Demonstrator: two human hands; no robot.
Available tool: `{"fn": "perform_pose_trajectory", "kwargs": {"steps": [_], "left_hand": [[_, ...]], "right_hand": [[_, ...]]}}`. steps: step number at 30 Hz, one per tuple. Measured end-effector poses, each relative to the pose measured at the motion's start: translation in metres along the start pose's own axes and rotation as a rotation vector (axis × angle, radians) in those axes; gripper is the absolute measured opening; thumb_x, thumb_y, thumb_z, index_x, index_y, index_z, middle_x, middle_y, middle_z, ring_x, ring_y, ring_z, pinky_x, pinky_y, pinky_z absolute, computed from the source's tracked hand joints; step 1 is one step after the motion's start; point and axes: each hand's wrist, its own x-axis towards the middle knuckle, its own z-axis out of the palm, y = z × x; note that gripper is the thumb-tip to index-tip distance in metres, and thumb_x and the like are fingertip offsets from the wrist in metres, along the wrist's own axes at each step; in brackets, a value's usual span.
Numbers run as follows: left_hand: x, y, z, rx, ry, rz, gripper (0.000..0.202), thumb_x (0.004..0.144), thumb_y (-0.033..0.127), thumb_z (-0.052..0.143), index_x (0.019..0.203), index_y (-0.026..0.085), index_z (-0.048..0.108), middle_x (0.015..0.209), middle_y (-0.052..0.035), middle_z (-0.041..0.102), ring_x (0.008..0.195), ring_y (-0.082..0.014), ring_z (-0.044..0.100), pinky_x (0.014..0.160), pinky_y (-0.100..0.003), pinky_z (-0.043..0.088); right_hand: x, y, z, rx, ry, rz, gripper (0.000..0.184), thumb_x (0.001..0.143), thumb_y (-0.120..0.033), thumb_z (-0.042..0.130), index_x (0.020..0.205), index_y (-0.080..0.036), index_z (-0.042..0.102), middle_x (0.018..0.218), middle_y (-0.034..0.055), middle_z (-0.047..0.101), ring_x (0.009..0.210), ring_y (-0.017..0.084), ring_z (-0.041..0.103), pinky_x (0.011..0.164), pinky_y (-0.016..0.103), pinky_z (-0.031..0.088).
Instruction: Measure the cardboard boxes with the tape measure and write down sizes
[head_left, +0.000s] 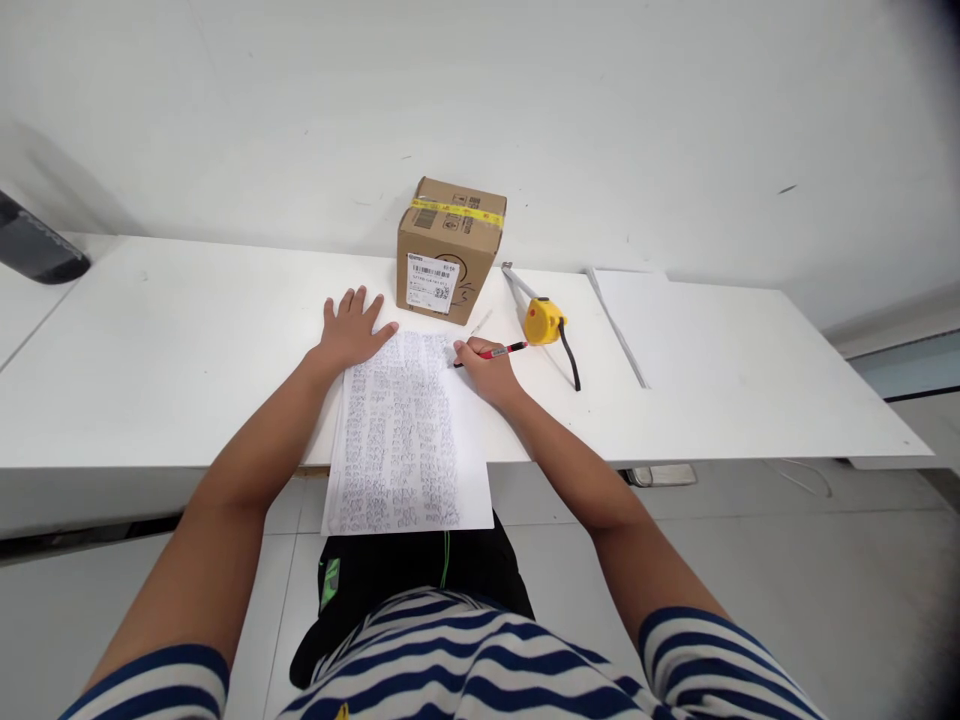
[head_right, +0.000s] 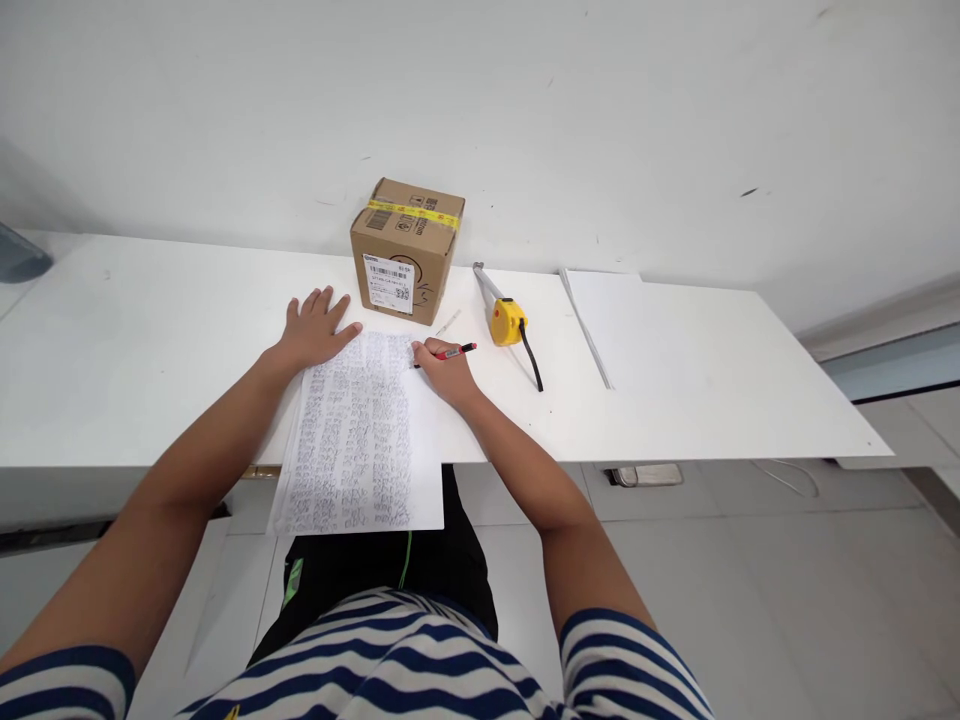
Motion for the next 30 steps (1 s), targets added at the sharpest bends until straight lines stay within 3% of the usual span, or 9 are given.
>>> {"fn": "perform_pose_trajectory", "kwargs": {"steps": [13, 17, 21, 30], "left_hand": [[-0.001, 0.0007, 0.0003, 0.006, -0.005, 0.002, 0.085, 0.097, 0.071, 0.013, 0.166, 0.022, 0.019, 0.175, -0.0115, 0.006, 0.162, -0.033, 0.003, 0.127, -0.059, 0.003], [-0.0014, 0.0021, -0.0011, -0.005, -0.01, 0.003, 0.085, 0.097, 0.071, 0.013, 0.166, 0.021, 0.019, 0.175, -0.0116, 0.006, 0.162, -0.0331, 0.002, 0.126, -0.059, 0.002], [-0.0008, 0.0019, -0.0002, -0.018, -0.005, 0.007, 0.085, 0.097, 0.07, 0.015, 0.165, 0.02, 0.021, 0.174, -0.0138, 0.007, 0.161, -0.0337, 0.003, 0.126, -0.06, 0.003], [0.0002, 0.0008, 0.0017, -0.006, -0.005, -0.001, 0.086, 0.096, 0.073, 0.011, 0.166, 0.024, 0.019, 0.175, -0.0089, 0.007, 0.161, -0.0331, 0.003, 0.127, -0.058, 0.002]], "right_hand": [[-0.0035, -0.0082, -0.0014, 0.0, -0.008, 0.011, 0.038, 0.08, -0.044, 0.059, 0.051, -0.022, 0.051, 0.056, -0.0011, 0.051, 0.061, 0.015, 0.045, 0.066, 0.032, 0.04], [-0.0034, -0.0082, -0.0017, 0.021, 0.073, 0.031, 0.038, 0.08, -0.044, 0.058, 0.051, -0.023, 0.047, 0.055, -0.002, 0.048, 0.06, 0.014, 0.042, 0.065, 0.032, 0.039], [-0.0023, -0.0078, -0.0027, 0.016, 0.005, 0.027, 0.037, 0.079, -0.045, 0.059, 0.051, -0.023, 0.048, 0.055, -0.0022, 0.047, 0.06, 0.014, 0.044, 0.064, 0.032, 0.04], [-0.005, -0.0099, -0.0029, 0.031, 0.063, 0.058, 0.041, 0.08, -0.044, 0.06, 0.051, -0.024, 0.039, 0.053, -0.0024, 0.044, 0.059, 0.014, 0.042, 0.062, 0.032, 0.038]]}}
